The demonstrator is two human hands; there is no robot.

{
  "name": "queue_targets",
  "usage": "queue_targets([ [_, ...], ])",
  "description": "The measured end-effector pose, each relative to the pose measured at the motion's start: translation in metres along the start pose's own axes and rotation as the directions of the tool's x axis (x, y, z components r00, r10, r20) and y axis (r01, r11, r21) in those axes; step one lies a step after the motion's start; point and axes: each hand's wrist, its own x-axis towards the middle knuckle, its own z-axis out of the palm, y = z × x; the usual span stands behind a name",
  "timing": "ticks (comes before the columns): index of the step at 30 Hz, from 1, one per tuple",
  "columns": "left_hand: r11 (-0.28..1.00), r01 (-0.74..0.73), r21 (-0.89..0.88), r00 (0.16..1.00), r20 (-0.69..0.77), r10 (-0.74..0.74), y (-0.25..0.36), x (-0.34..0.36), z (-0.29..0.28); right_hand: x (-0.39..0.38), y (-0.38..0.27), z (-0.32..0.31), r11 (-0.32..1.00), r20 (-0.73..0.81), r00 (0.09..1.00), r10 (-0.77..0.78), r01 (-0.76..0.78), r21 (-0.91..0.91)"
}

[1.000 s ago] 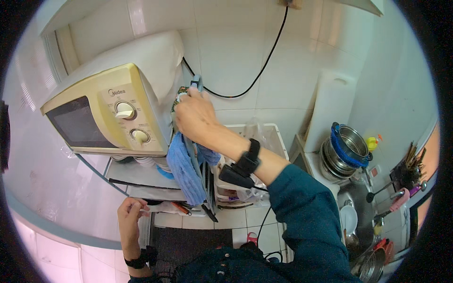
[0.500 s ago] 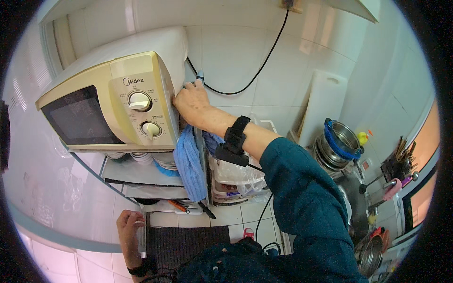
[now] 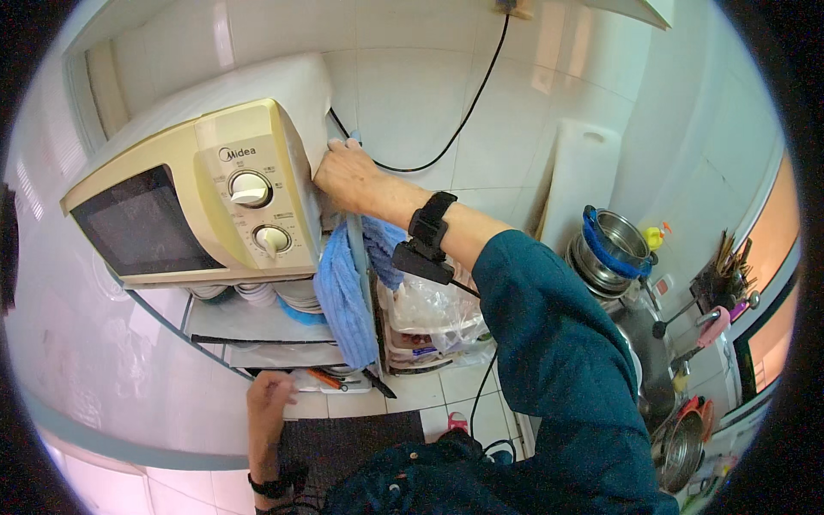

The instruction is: Prepare and steam dumplings, including filling a pot with water and placing dumplings in a steamer.

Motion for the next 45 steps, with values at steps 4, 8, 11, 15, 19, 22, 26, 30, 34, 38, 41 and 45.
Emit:
queue_targets([
  [4,0.852,-0.453,0.262,0.892,0.137,0.432,0.040,0.015,0.044,-0.001,0.008,0.006,0.999,-0.020,0.999,-0.044,0.044,-0.005],
  [8,0.683,-0.628,0.372,0.774,0.209,0.598,0.087,0.037,0.078,-0.002,0.011,0.000,0.996,-0.022,0.997,-0.080,0.081,0.049],
  [11,0.739,-0.580,0.343,0.811,0.163,0.562,0.112,0.055,0.097,0.005,0.007,0.001,0.996,0.038,0.996,-0.087,0.085,0.039],
  [15,0.866,-0.422,0.268,0.906,0.149,0.395,0.132,0.080,0.125,0.002,0.021,0.005,0.991,0.008,0.996,-0.094,0.093,0.092],
  [19,0.817,-0.428,0.386,0.896,0.061,0.440,0.121,0.111,0.139,0.014,0.027,0.003,0.985,0.015,0.997,-0.076,0.072,0.154],
  [22,0.835,-0.374,0.403,0.924,0.085,0.373,0.121,0.119,0.151,0.024,0.043,-0.004,0.981,0.105,0.993,-0.046,0.025,0.194],
  [26,0.719,-0.377,0.584,0.891,0.015,0.455,0.121,0.123,0.162,0.022,0.064,0.008,0.911,-0.230,0.960,-0.158,0.232,0.341],
  [30,0.773,-0.326,0.544,0.905,-0.056,0.421,0.114,0.131,0.166,0.023,0.068,0.010,0.878,-0.290,0.951,-0.107,0.227,0.421],
  [34,0.776,-0.328,0.539,0.900,-0.071,0.430,0.108,0.135,0.166,0.024,0.068,0.002,0.901,-0.189,0.977,-0.096,0.166,0.401],
  [38,0.765,-0.360,0.535,0.870,-0.104,0.482,0.110,0.134,0.168,0.023,0.072,-0.010,0.888,-0.245,0.962,-0.121,0.215,0.406],
  [41,0.821,-0.330,0.466,0.889,-0.137,0.436,0.113,0.134,0.174,0.023,0.071,-0.055,0.908,-0.258,0.966,-0.017,0.123,0.400],
  [45,0.817,-0.332,0.471,0.881,-0.154,0.447,0.122,0.126,0.172,0.014,0.058,-0.054,0.932,-0.236,0.964,-0.122,0.193,0.306],
])
